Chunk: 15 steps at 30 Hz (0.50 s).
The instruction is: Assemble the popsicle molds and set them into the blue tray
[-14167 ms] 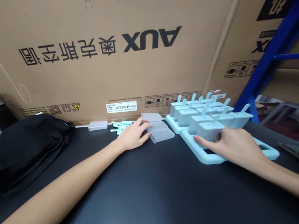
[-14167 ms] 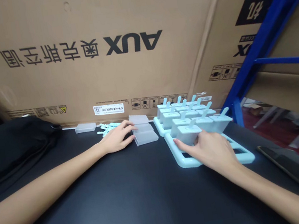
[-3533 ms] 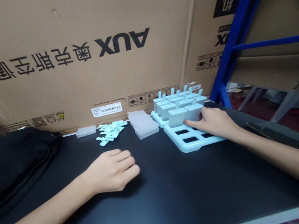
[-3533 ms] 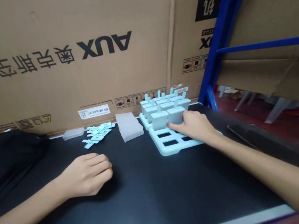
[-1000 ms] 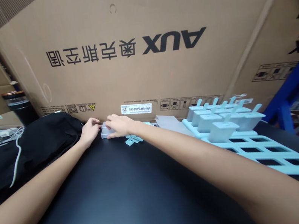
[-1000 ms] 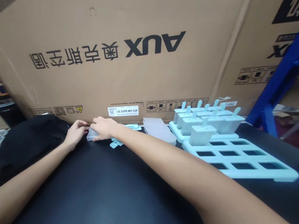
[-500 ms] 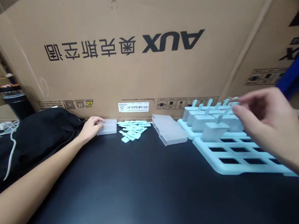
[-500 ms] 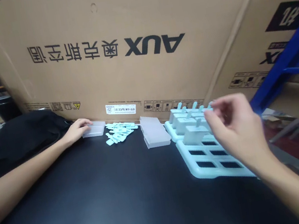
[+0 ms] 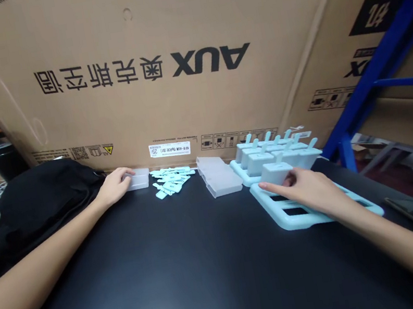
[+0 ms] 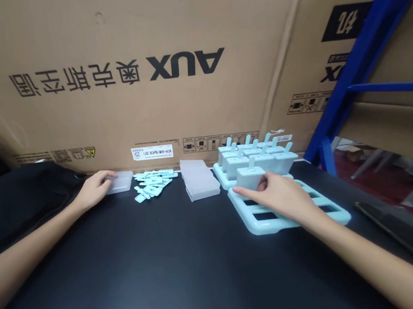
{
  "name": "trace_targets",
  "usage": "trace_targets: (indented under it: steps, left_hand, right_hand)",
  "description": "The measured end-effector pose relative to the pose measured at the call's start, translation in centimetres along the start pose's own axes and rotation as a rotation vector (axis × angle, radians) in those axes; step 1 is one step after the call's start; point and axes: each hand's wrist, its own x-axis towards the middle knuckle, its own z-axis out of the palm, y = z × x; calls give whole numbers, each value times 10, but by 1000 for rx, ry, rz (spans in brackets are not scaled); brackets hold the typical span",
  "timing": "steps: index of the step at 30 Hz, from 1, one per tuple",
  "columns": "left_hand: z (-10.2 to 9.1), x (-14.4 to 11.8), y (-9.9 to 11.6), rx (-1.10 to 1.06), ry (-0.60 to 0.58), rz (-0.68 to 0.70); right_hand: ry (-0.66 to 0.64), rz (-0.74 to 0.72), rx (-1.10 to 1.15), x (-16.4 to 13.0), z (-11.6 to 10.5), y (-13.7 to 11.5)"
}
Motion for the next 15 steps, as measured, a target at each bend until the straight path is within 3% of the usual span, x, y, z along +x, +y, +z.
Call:
trace_targets:
  steps: [8,15]
  left_hand:
    - [-1,-2,3,77,-17,-4]
    - [-2,-3,6,137,-33,19]
  right_hand:
    - [30,22,-206,-2,1,-7]
    - [61,-19,-235,-4,4,-7]
